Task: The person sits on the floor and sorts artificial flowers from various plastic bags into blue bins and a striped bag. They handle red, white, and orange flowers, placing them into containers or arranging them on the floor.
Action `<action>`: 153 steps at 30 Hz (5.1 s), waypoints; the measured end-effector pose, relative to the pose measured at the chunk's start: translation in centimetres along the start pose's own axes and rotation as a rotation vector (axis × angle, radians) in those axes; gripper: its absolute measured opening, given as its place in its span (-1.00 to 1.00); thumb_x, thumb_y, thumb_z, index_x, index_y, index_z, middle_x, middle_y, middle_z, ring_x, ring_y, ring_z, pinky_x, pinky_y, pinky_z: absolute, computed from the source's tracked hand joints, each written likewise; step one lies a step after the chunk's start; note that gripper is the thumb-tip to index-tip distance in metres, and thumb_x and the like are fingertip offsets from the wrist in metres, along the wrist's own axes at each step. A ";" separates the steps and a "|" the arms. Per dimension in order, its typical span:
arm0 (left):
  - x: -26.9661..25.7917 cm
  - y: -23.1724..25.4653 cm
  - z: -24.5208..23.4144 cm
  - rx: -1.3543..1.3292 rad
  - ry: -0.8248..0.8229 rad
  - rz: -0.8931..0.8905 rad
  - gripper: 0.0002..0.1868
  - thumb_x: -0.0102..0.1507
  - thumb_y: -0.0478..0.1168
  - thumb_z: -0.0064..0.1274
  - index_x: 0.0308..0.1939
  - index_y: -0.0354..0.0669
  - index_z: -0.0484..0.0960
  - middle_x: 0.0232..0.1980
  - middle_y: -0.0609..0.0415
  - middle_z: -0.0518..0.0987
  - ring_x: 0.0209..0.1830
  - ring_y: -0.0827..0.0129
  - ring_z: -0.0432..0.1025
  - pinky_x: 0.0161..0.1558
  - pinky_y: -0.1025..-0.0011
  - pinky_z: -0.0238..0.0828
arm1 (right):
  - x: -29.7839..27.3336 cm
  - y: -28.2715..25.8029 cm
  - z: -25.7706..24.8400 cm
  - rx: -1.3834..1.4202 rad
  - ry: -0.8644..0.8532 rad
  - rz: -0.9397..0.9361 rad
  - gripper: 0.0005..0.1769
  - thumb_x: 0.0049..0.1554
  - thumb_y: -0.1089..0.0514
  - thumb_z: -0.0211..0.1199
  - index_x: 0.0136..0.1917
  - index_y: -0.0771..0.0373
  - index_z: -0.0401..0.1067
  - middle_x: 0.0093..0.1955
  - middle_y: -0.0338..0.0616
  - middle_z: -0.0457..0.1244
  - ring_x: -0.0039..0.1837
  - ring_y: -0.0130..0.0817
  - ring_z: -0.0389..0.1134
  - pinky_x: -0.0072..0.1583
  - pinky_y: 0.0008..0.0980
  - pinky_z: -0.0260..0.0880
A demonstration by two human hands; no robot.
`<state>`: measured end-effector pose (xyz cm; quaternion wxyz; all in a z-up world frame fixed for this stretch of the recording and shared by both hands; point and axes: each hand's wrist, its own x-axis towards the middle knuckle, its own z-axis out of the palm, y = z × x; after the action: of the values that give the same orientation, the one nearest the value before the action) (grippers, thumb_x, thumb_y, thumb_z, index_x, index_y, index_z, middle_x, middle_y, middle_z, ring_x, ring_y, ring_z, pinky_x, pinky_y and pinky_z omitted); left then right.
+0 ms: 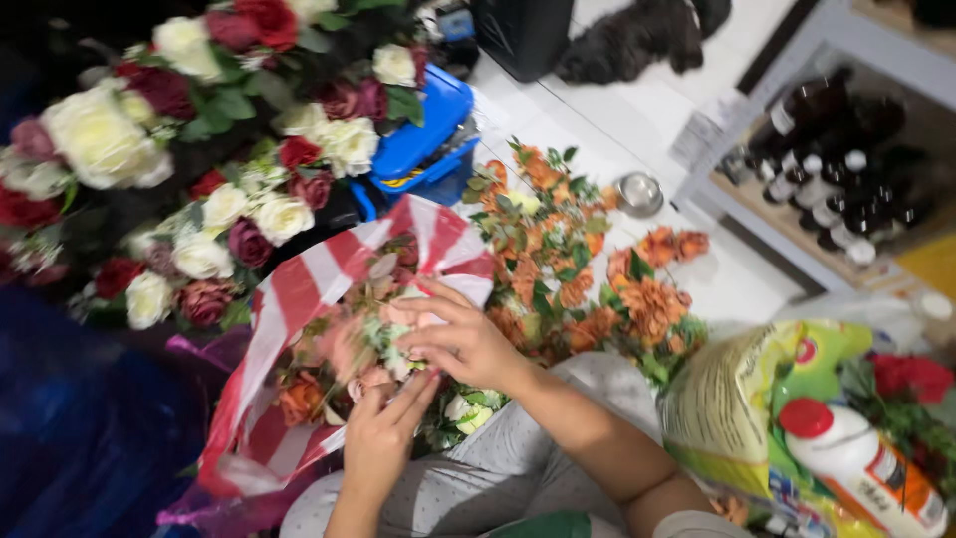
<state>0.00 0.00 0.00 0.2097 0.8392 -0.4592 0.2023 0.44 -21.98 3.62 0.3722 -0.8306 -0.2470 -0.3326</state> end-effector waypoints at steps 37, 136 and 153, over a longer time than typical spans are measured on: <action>1.8 -0.8 -0.1 0.150 -0.123 -0.115 -0.26 -0.14 -0.50 0.07 0.13 0.05 0.71 0.19 0.30 0.64 -0.23 0.19 0.38 -0.12 0.31 0.39 | -36.6 27.9 -9.9 -0.042 0.693 1.301 -0.29 0.20 0.14 0.33 0.54 0.17 0.13 0.34 -0.14 0.23 0.32 -0.21 0.30 0.29 -0.19 0.36; -0.9 1.7 1.2 -0.045 -0.105 0.118 -0.48 0.15 -0.26 0.00 0.21 -0.08 0.66 0.34 0.30 0.56 -0.15 0.32 0.32 -0.07 0.38 0.39 | -2.3 3.8 -3.5 -0.308 -0.407 0.322 -0.27 -0.03 0.01 0.47 0.40 -0.11 0.36 0.59 0.11 0.02 0.62 0.20 -0.09 0.54 0.16 -0.05; 1.5 0.2 2.3 0.088 0.026 0.035 -0.55 0.21 -0.24 0.06 0.21 -0.07 0.66 0.07 0.21 0.57 -0.01 0.26 0.43 -0.08 0.30 0.41 | 1.2 11.0 0.2 -0.439 -0.404 0.668 -0.70 0.18 0.16 0.29 0.21 0.04 0.53 0.13 0.12 0.38 0.19 0.14 0.42 0.27 -0.01 0.38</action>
<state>0.91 -2.37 -1.07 0.1749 0.8367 -0.4616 0.2372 8.55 -28.25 -0.54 0.2182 -0.9724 0.0435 -0.0696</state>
